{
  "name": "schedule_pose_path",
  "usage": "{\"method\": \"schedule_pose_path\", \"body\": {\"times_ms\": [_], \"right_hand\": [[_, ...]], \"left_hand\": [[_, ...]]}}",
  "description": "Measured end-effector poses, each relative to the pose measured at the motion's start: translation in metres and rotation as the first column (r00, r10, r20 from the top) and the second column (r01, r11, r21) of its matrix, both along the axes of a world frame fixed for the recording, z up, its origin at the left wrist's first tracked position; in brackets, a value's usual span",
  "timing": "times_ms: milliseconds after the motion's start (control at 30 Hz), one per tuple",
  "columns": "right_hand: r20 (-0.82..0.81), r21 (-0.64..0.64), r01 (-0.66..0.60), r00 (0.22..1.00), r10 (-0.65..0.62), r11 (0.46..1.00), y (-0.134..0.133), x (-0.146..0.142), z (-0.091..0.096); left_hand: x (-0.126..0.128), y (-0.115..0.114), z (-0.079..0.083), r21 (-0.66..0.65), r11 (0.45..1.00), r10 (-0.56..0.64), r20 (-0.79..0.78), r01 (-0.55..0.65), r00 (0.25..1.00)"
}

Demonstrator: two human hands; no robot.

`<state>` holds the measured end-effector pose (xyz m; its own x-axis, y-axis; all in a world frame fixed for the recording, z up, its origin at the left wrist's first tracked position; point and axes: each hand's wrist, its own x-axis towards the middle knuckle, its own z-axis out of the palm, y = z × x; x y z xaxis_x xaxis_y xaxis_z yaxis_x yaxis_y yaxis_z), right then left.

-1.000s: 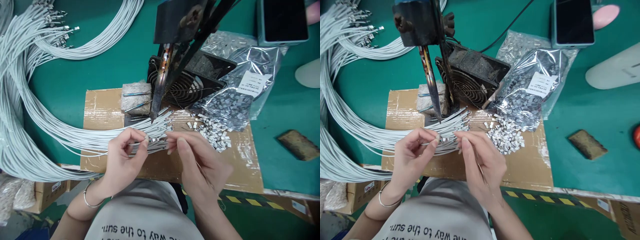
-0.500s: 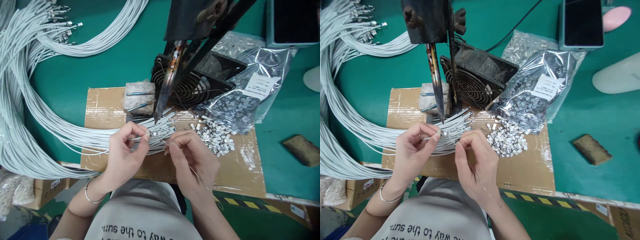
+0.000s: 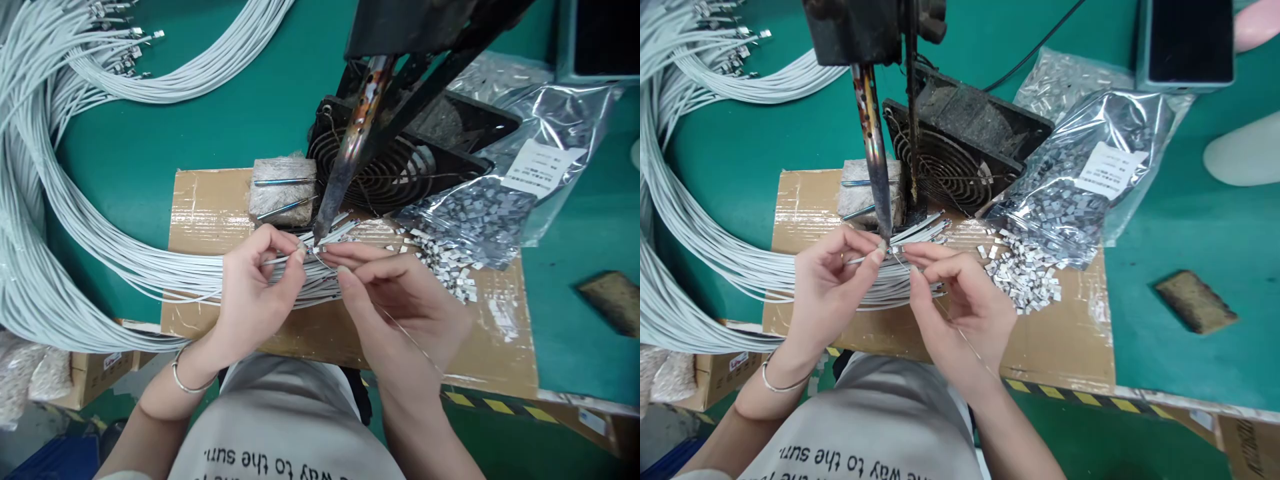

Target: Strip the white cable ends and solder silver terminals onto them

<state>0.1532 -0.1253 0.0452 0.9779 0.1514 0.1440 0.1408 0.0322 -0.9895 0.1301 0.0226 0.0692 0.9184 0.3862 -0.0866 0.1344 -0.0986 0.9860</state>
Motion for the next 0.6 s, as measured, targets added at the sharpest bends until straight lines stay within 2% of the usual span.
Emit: {"method": "schedule_pose_path", "body": {"times_ms": [233, 600], "right_hand": [[0.001, 0.021, 0.022, 1.0, -0.022, 1.0, -0.0005, 0.0027, 0.0027], [0.014, 0.101, 0.013, 1.0, -0.015, 0.995, 0.0023, 0.0039, 0.0029]], "left_hand": [[0.0059, -0.0016, 0.0045, 0.041, 0.999, 0.006, 0.021, -0.007, 1.0], [0.0055, 0.0, 0.0007, 0.089, 0.996, 0.021, 0.083, -0.028, 0.996]]}}
